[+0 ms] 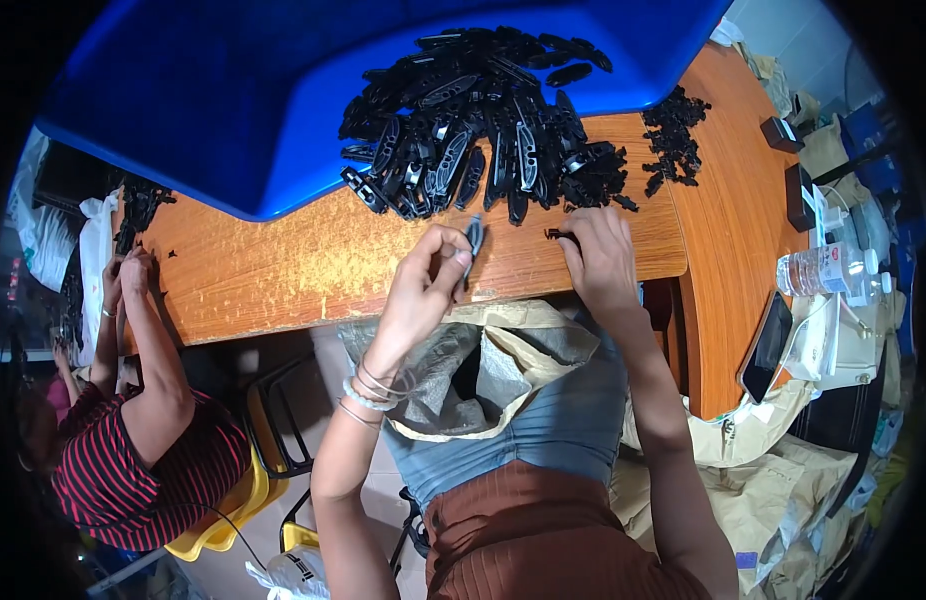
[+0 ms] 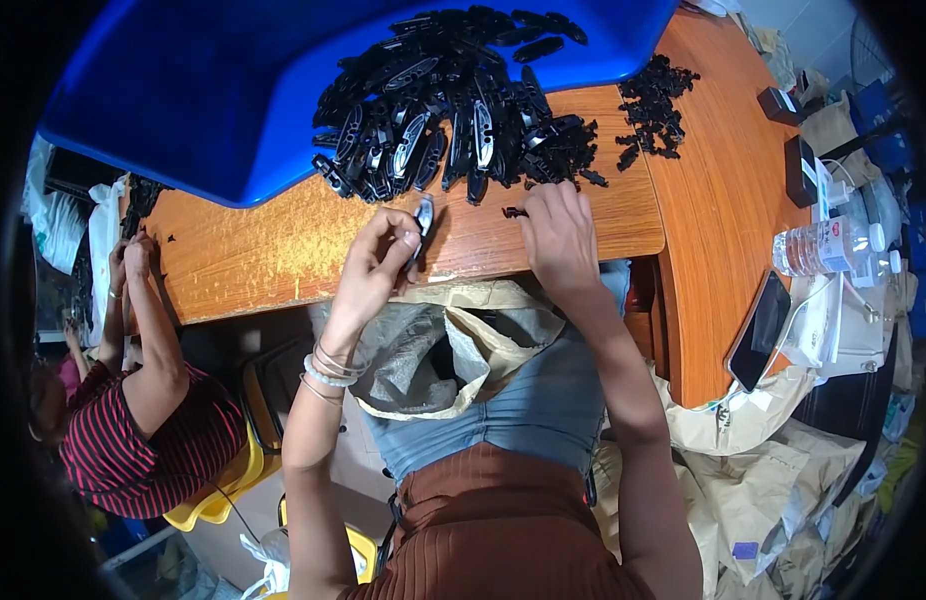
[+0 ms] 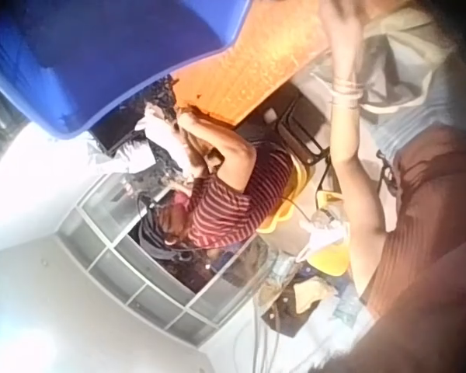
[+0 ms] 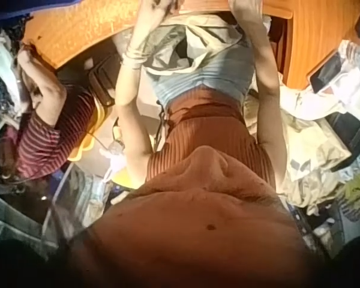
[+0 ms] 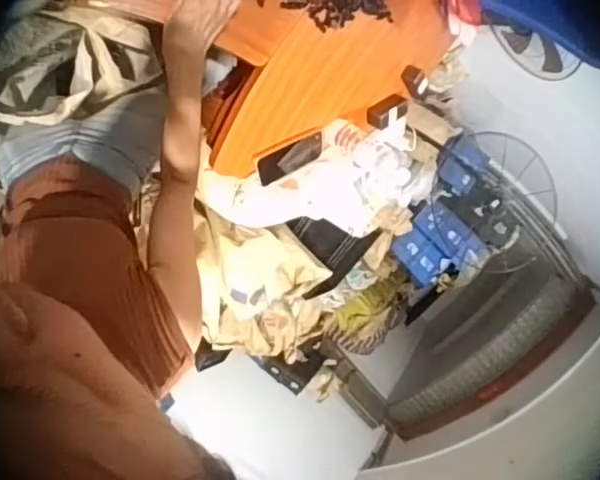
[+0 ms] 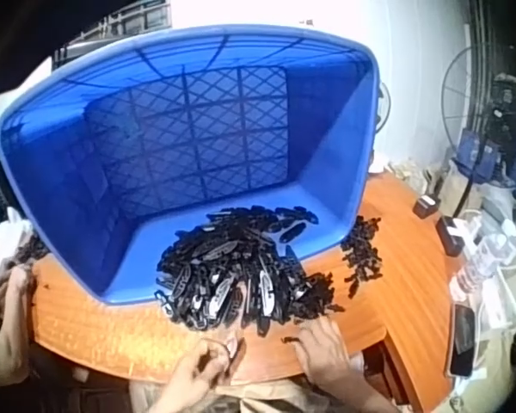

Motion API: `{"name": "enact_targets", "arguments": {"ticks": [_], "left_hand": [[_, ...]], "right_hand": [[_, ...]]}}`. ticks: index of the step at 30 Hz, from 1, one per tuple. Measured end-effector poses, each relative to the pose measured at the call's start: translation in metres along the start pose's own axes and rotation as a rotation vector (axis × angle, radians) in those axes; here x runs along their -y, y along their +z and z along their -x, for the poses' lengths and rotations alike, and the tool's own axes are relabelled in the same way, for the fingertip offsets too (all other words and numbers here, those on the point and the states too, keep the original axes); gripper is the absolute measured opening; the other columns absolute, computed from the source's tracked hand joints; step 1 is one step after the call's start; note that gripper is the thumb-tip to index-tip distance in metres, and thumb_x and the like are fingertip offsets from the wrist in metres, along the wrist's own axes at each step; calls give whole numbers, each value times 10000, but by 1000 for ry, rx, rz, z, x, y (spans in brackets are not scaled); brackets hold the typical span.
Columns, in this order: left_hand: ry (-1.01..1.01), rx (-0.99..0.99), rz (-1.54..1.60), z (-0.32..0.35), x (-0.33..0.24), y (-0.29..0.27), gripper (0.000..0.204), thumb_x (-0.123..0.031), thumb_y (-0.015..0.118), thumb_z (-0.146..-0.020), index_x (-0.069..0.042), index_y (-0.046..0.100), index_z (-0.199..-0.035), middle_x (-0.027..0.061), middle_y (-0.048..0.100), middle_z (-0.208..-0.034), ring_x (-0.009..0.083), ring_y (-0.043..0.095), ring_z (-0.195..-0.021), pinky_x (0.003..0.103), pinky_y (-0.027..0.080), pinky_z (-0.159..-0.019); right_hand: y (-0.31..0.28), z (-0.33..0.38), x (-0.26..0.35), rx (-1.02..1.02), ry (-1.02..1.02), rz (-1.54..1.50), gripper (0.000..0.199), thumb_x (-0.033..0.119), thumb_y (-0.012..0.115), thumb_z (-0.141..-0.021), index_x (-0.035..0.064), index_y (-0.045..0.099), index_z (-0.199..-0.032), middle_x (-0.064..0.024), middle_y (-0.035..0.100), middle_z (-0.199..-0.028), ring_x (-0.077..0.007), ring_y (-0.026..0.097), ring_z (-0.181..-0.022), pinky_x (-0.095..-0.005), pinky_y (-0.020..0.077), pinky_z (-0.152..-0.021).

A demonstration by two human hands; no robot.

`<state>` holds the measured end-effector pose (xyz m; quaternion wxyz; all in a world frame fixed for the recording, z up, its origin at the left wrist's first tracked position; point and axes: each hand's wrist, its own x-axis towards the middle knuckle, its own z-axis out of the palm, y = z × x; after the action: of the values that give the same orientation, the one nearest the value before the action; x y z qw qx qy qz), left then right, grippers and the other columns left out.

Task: Assembling small black plastic components by hand at a workstation.

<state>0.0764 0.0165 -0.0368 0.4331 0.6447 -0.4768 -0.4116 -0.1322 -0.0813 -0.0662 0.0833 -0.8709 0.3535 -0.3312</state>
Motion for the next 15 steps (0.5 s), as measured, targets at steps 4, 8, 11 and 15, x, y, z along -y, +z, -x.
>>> {"name": "enact_targets", "arguments": {"ticks": [4,8,11,15], "left_hand": [[354,-21,91,3,18,13,227,10,613,-821,-45,455,-974,11,543,-724,61,477,-542,188,375,-488],[-37,63,313,10,7,9,246,41,583,-836,-16,431,-1020,83,604,-804,97,575,-622,201,462,-547],[-36,72,434,11,11,12,220,38,574,-849,13,458,-1034,100,619,-806,120,615,-646,218,501,-564],[14,68,488,14,10,17,237,40,576,-853,60,509,-1080,141,650,-812,149,655,-710,232,539,-620]], "right_hand": [[13,5,-4,-96,-74,-148,138,-67,639,-720,-8,575,-827,-116,589,-843,-284,552,-794,-362,435,-703],[15,6,-4,-184,-114,-144,178,-110,641,-705,-18,585,-847,-127,599,-833,-286,572,-761,-348,459,-675],[17,4,-1,-260,-93,-164,186,-115,642,-706,-23,603,-863,-130,605,-851,-284,578,-764,-333,472,-674],[11,3,15,-237,51,-331,156,-104,635,-742,-34,619,-880,-113,594,-865,-198,593,-736,-273,477,-636]]}}
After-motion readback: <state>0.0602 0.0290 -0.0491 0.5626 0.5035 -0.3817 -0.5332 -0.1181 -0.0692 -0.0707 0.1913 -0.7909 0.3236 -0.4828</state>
